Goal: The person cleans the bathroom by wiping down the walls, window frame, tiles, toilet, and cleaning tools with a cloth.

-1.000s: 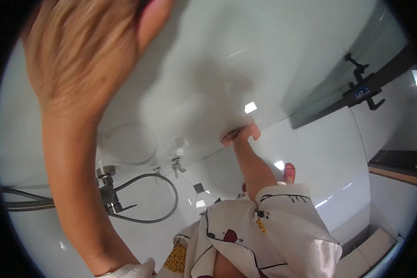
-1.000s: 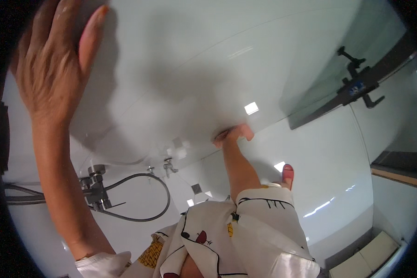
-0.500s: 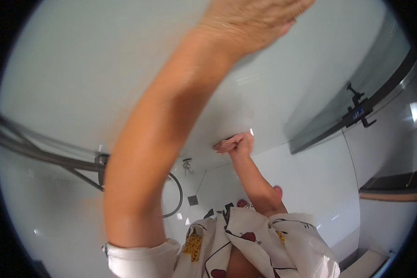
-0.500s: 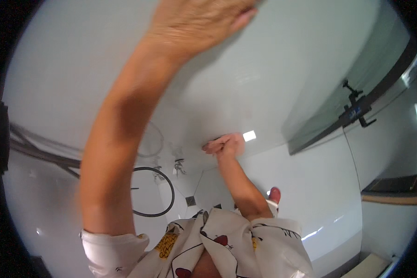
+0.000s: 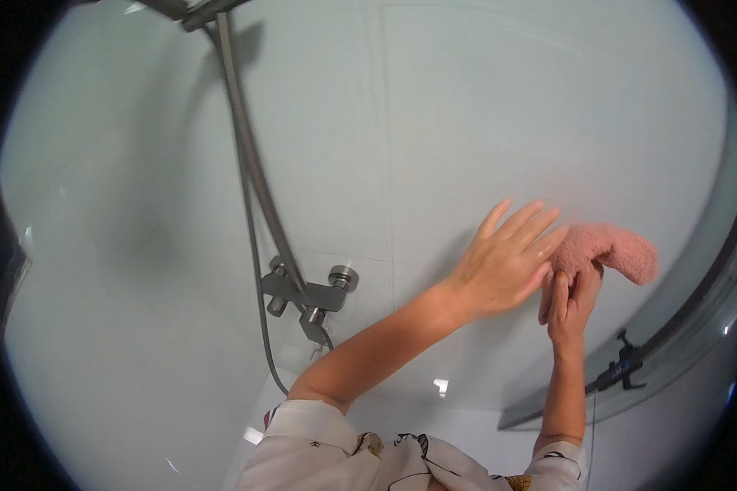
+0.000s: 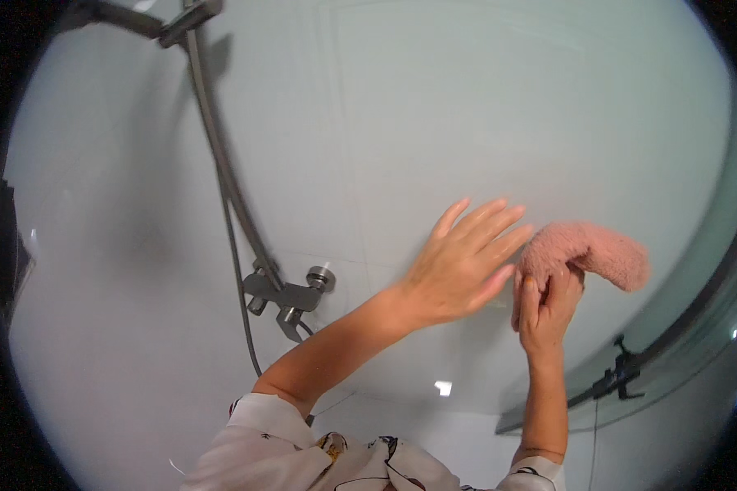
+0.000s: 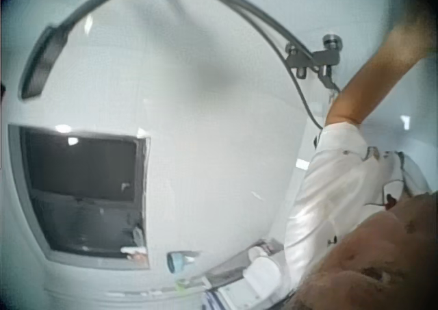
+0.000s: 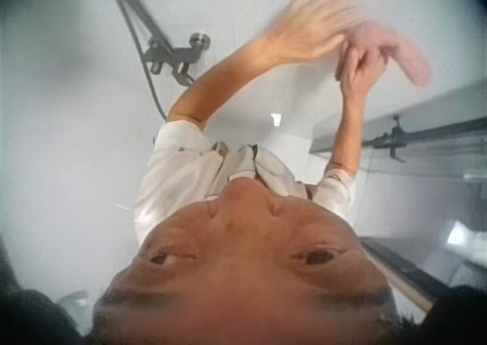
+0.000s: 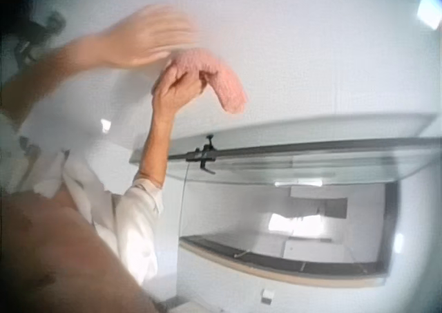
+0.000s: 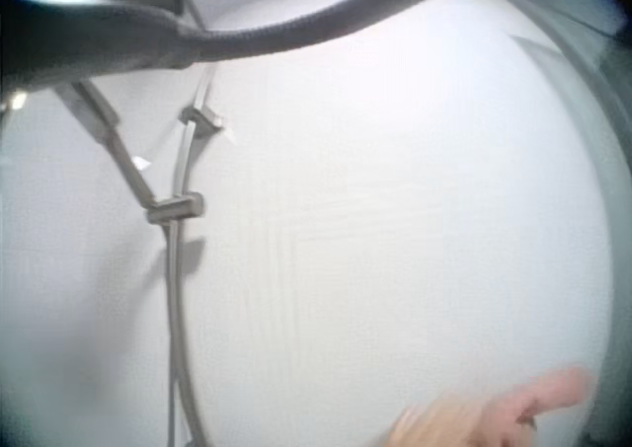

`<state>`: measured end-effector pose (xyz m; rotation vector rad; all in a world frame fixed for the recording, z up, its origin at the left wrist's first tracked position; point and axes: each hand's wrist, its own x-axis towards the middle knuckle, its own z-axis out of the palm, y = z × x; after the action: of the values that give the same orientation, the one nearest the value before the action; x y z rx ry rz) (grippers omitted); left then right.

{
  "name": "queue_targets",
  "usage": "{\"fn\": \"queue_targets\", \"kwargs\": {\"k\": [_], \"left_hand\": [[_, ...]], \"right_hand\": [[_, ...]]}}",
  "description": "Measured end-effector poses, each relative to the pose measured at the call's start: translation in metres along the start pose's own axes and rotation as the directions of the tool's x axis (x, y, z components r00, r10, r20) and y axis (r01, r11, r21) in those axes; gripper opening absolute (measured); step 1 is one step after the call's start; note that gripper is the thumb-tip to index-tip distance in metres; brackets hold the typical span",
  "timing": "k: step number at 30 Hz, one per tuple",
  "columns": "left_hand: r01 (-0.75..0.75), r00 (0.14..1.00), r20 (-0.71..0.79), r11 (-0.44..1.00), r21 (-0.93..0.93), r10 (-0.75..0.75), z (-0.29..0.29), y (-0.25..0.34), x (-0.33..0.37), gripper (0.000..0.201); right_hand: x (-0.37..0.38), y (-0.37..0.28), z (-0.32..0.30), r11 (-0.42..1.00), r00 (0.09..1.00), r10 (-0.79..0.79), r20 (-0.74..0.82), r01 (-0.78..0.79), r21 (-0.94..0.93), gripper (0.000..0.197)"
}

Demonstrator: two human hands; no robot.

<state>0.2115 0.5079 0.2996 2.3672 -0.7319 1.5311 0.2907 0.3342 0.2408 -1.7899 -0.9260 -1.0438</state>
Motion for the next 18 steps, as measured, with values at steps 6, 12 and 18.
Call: {"fn": "queue_targets", "kwargs": {"k": [6,12,18], "left_hand": [[0.337,0.936,0.104,0.941,0.009,-0.336,-0.08,0.035,-0.062,0.046],[0.564,0.816,0.119,0.824,0.051,-0.566,-0.115,0.077,-0.131,0.045],[0.775,0.631,-0.131,0.613,0.153,-0.765,-0.157,0.106,-0.182,0.043]], "right_hand": [[0.119,-0.063,0.026,0.944,0.94,-0.322,0.115,0.328,-0.042,0.024],[0.209,-0.112,0.064,0.488,0.373,-0.825,-0.423,0.849,-0.203,0.027],[0.312,-0.217,0.118,0.422,0.33,-0.882,-0.337,0.872,-0.248,0.02]]}}
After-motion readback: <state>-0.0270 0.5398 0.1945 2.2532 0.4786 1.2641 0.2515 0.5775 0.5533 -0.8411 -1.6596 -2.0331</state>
